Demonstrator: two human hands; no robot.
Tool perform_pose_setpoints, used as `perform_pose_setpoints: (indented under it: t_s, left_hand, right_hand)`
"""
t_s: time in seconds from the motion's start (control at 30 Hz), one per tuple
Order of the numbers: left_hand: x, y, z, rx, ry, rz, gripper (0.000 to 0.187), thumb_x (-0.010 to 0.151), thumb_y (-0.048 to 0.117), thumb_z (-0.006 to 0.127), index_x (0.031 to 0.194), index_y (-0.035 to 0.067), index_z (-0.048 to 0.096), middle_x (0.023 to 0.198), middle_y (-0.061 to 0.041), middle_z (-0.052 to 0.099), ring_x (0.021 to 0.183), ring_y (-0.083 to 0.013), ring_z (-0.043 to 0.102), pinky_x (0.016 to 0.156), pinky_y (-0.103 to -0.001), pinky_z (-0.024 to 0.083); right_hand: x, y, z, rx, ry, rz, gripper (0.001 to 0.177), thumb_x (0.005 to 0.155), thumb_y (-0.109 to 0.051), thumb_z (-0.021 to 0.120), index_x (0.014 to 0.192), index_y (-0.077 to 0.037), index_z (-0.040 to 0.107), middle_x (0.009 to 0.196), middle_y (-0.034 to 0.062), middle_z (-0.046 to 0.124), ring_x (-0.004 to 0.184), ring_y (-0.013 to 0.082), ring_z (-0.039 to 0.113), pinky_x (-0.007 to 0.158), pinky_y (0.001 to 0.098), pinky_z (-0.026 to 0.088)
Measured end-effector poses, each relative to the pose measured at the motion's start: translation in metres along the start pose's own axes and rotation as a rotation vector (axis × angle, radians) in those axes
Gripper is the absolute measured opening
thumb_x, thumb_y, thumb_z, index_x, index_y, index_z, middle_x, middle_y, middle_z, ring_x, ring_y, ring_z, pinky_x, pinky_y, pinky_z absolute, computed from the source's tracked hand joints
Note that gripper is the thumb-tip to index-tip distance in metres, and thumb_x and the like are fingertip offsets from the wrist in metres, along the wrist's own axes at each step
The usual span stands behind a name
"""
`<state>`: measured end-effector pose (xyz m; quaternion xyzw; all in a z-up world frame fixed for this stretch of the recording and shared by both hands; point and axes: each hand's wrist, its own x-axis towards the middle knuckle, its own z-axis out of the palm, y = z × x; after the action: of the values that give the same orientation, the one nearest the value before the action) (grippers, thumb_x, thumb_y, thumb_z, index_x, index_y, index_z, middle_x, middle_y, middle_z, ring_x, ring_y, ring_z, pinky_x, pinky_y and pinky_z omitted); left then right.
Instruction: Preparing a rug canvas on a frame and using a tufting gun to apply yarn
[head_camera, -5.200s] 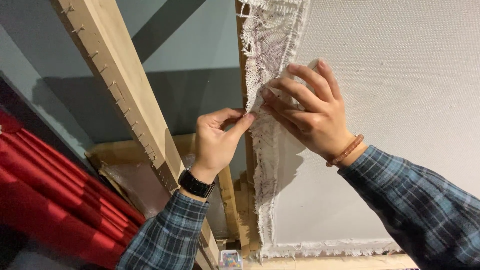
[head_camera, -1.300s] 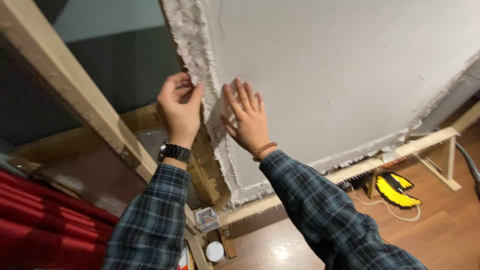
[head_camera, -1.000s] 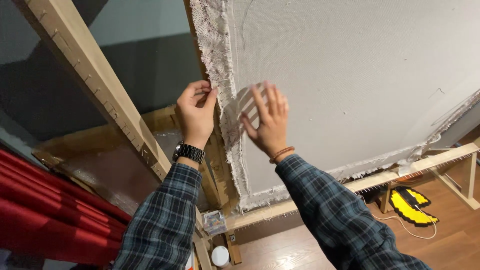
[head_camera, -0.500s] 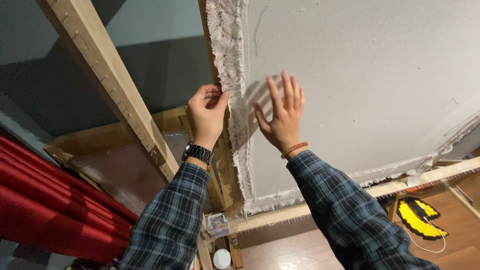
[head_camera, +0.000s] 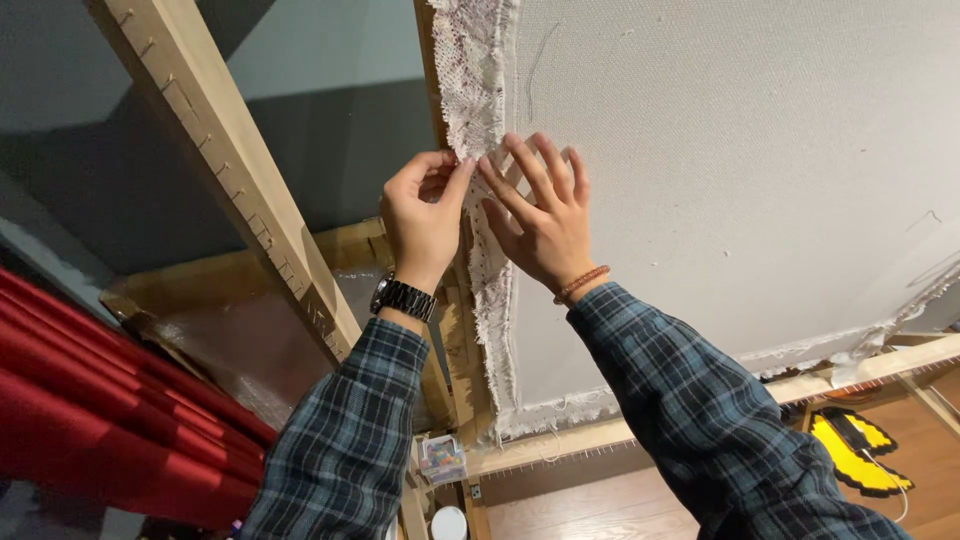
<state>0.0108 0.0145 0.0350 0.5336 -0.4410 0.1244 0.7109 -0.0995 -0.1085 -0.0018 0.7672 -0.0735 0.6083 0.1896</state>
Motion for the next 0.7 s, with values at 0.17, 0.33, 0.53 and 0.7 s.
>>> perform_pose_setpoints:
  t_s: [0.17, 0.33, 0.53, 0.7]
  left_hand:
    - [0.002, 0.004, -0.001, 0.029, -0.005, -0.008, 0.012, 0.092, 0.018, 0.082, 0.094, 0.009, 0.076, 0.081, -0.004, 0.077, 0.075, -0.0109, 0.076, 0.065, -0.024, 0.062]
    - [0.006, 0.006, 0.000, 0.060, 0.007, -0.020, 0.008, 0.090, 0.015, 0.080, 0.089, 0.009, 0.074, 0.077, -0.003, 0.076, 0.070, -0.0118, 0.076, 0.062, -0.024, 0.061]
    - [0.008, 0.004, -0.005, -0.052, -0.054, -0.059, 0.009, 0.090, 0.014, 0.081, 0.092, 0.008, 0.075, 0.081, -0.004, 0.078, 0.074, -0.0096, 0.074, 0.066, -0.025, 0.062]
    - [0.008, 0.000, -0.006, -0.129, -0.070, -0.100, 0.014, 0.088, 0.015, 0.085, 0.094, 0.007, 0.076, 0.081, -0.003, 0.076, 0.076, -0.0047, 0.067, 0.066, -0.022, 0.059]
  right_hand:
    - [-0.001, 0.002, 0.003, -0.011, 0.017, 0.004, 0.055, 0.090, -0.032, 0.083, 0.142, -0.036, 0.068, 0.158, 0.0046, 0.052, 0.149, 0.0323, 0.042, 0.121, 0.0554, 0.027]
    - [0.005, 0.002, 0.000, 0.093, 0.087, -0.017, 0.039, 0.093, -0.028, 0.081, 0.132, -0.032, 0.076, 0.151, 0.0058, 0.059, 0.144, 0.0321, 0.047, 0.119, 0.0526, 0.028]
    - [0.003, -0.003, 0.002, 0.174, 0.103, -0.051, 0.043, 0.089, -0.023, 0.082, 0.132, -0.025, 0.075, 0.140, 0.0051, 0.068, 0.135, 0.0297, 0.057, 0.115, 0.0526, 0.034]
    - [0.001, -0.004, 0.004, 0.161, 0.095, -0.058, 0.037, 0.095, -0.026, 0.078, 0.131, -0.023, 0.075, 0.138, 0.0034, 0.070, 0.135, 0.0283, 0.057, 0.113, 0.0499, 0.036]
